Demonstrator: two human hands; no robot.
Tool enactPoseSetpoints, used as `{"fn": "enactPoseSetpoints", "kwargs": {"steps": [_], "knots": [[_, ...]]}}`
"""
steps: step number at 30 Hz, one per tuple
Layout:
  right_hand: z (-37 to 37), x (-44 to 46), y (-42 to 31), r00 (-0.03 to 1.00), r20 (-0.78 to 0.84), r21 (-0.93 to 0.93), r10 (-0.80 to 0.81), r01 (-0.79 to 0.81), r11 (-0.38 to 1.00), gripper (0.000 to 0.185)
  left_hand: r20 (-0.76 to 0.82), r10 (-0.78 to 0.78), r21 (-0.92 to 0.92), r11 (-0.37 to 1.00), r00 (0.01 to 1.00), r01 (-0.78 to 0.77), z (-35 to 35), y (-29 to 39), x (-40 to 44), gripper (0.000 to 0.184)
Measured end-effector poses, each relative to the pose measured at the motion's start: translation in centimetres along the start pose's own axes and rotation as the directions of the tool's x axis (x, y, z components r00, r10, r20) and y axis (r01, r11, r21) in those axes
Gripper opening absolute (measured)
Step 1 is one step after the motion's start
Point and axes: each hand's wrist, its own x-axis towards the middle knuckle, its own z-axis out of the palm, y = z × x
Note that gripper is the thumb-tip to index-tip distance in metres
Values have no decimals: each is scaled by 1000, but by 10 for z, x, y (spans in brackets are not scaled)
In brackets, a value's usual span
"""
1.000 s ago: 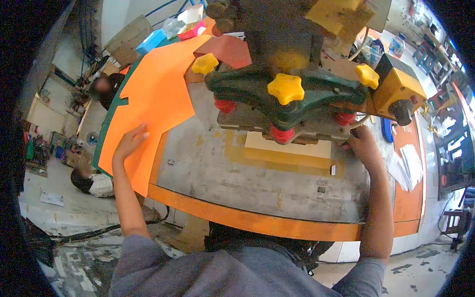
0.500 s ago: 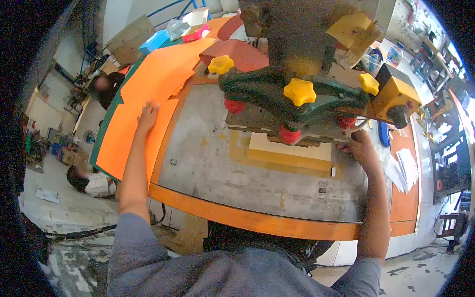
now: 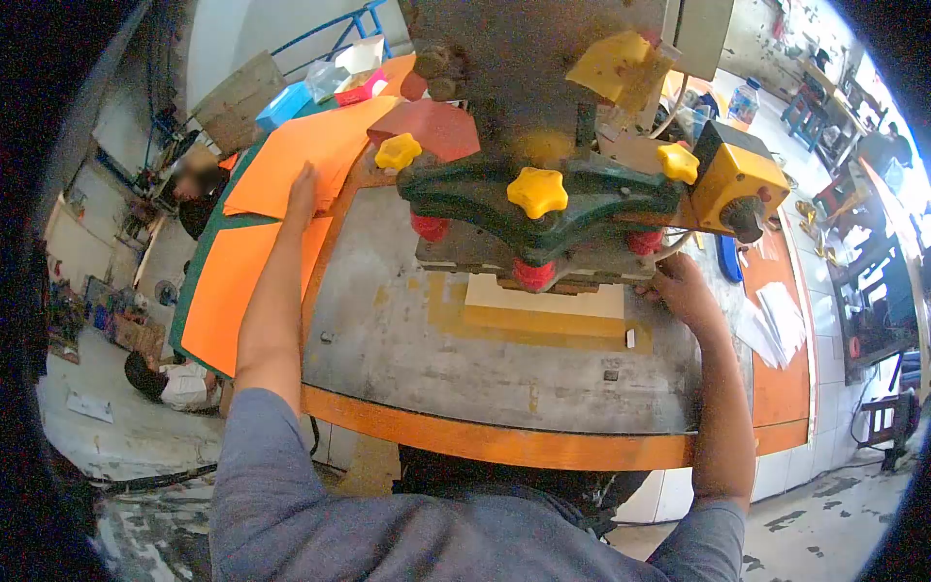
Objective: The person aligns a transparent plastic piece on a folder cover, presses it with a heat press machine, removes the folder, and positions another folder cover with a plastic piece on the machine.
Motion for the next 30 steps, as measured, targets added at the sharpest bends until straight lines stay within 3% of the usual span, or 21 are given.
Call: {"fn": "enactPoseSetpoints", "kwargs": {"steps": [1,3,5,6,8,10,12,14,23,30], "knots": [[-2,0,1,1000,1,2,0,0,1000,29,-69,48,-382,921,996,-71,1,14,-9,65],[-4,-1,3,1000,0,8,3,-3,1000,27,-201,150,-588,772,968,-241,-1,54,-38,58],[-5,-2,5,1000,1,16,6,-6,1000,25,-278,245,-319,888,929,-330,-10,71,-54,49],[-7,0,8,999,14,38,35,-36,999,27,-288,308,-71,937,907,-341,-19,76,-67,45],[-6,3,12,999,-7,-7,49,-49,999,32,-224,313,258,932,923,-253,-29,73,-76,45],[-9,16,36,1000,8,-3,31,-31,1000,31,-147,355,234,920,923,-316,-26,73,-95,51],[-8,15,36,998,49,51,-34,31,998,29,-9,387,275,887,922,-370,-17,15,-65,60],[-9,13,21,996,89,-31,7,-4,1000,27,54,399,276,875,915,-397,-9,-16,-47,65],[-1,7,8,996,43,49,-73,71,996,24,54,229,331,914,972,-233,-10,23,-59,70],[-2,12,13,992,49,77,-119,115,990,22,158,42,336,937,987,-93,-48,31,-186,77]]}}
